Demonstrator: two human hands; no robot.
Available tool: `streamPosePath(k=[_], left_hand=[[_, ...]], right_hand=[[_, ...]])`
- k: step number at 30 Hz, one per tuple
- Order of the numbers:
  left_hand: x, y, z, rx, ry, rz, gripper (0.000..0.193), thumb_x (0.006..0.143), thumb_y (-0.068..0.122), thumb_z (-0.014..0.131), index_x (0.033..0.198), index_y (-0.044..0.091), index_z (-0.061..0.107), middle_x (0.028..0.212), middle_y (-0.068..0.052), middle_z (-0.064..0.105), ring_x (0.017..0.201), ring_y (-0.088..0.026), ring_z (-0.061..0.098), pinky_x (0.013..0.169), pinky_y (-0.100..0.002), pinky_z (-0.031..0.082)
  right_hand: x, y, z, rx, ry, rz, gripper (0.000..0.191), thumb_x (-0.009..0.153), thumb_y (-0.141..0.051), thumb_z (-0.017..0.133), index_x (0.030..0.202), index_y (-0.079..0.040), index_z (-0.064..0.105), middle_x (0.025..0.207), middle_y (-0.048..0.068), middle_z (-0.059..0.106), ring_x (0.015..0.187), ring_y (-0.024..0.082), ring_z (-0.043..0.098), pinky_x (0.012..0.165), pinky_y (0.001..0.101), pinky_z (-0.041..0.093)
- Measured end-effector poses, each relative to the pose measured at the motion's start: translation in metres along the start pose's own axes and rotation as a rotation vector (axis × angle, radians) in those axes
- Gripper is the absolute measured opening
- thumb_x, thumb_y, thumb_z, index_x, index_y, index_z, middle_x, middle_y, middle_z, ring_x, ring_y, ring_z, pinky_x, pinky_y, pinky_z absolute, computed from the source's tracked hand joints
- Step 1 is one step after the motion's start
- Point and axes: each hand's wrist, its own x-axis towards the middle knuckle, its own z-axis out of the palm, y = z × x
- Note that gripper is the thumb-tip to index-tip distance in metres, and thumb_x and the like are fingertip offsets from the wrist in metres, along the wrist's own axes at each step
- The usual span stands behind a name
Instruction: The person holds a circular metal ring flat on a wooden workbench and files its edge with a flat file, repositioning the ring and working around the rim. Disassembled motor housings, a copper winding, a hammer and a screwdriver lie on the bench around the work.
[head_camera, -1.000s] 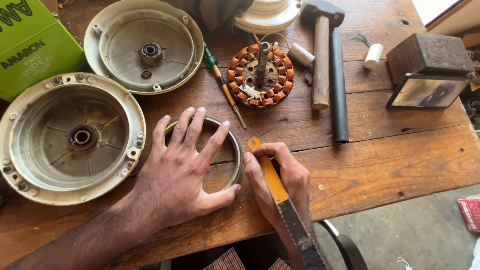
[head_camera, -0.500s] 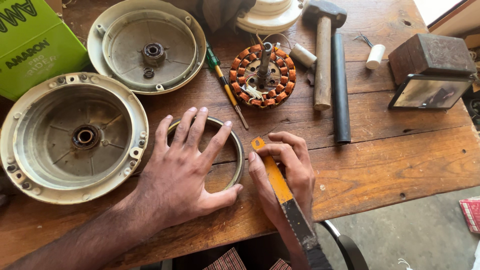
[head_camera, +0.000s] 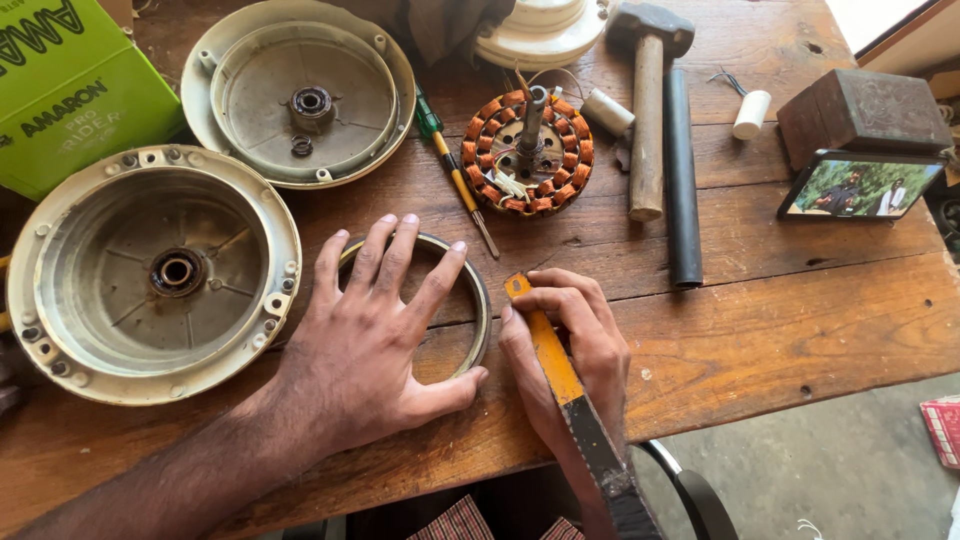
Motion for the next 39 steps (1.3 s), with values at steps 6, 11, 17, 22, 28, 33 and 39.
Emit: streamPosePath(k=[6,11,17,22,28,33,39], left_hand=[[-0.001,0.001,-0.002,0.000,-0.001,0.002,0.107,0.075,0.077,0.059,0.153,0.007,0.032,0.148,-0.035,0.033,0.142,-0.047,0.028,0.112,-0.067,0.015],[-0.001,0.000,-0.002,-0.003,-0.003,-0.001,0.108,0.074,0.077,0.060,0.152,0.008,0.032,0.148,-0.036,0.033,0.141,-0.047,0.028,0.112,-0.067,0.015],[-0.002,0.000,-0.001,0.000,0.003,-0.002,0.108,0.074,0.076,0.061,0.153,0.008,0.032,0.148,-0.036,0.033,0.142,-0.047,0.028,0.112,-0.067,0.015],[-0.002,0.000,-0.001,-0.004,0.004,0.000,0.107,0.075,0.076,0.060,0.153,0.008,0.032,0.149,-0.036,0.033,0.142,-0.047,0.028,0.113,-0.067,0.015],[-0.001,0.001,-0.002,-0.005,-0.004,-0.003,0.108,0.074,0.077,0.060,0.153,0.008,0.031,0.148,-0.036,0.033,0.142,-0.046,0.027,0.112,-0.067,0.015],[-0.001,0.001,-0.002,-0.004,0.000,0.000,0.108,0.075,0.077,0.059,0.153,0.008,0.031,0.149,-0.036,0.033,0.142,-0.047,0.027,0.112,-0.067,0.015],[-0.002,0.001,-0.003,0.007,0.002,0.006,0.107,0.076,0.077,0.058,0.153,0.007,0.030,0.148,-0.036,0.033,0.141,-0.047,0.028,0.112,-0.067,0.015]], right_hand=[[0.000,-0.002,-0.001,0.020,-0.014,0.001,0.016,0.091,-0.009,0.074,0.104,-0.001,0.070,0.116,0.013,0.071,0.092,0.019,0.074,0.079,0.0307,0.061],[-0.001,-0.003,-0.003,-0.008,-0.034,-0.011,0.020,0.089,-0.012,0.077,0.104,-0.001,0.072,0.114,0.013,0.073,0.095,0.020,0.076,0.081,0.0307,0.061],[-0.001,-0.004,-0.002,-0.011,-0.046,0.003,0.027,0.085,-0.017,0.081,0.104,-0.001,0.072,0.114,0.013,0.073,0.092,0.020,0.077,0.081,0.0309,0.062],[-0.002,-0.004,-0.002,-0.035,-0.022,0.034,0.027,0.085,-0.015,0.079,0.108,-0.002,0.074,0.118,0.015,0.066,0.088,0.021,0.075,0.077,0.0304,0.060],[-0.004,-0.004,-0.003,-0.062,-0.001,-0.015,0.025,0.091,-0.007,0.074,0.115,-0.004,0.075,0.112,0.012,0.068,0.096,0.021,0.073,0.083,0.0302,0.059],[-0.004,0.001,-0.002,0.013,0.010,0.003,0.025,0.089,-0.006,0.075,0.114,-0.002,0.071,0.112,0.012,0.072,0.092,0.018,0.076,0.080,0.0271,0.061],[-0.009,0.008,0.001,0.164,0.038,0.131,0.020,0.091,-0.003,0.077,0.109,-0.004,0.072,0.111,0.009,0.080,0.097,0.016,0.078,0.085,0.0271,0.063]])
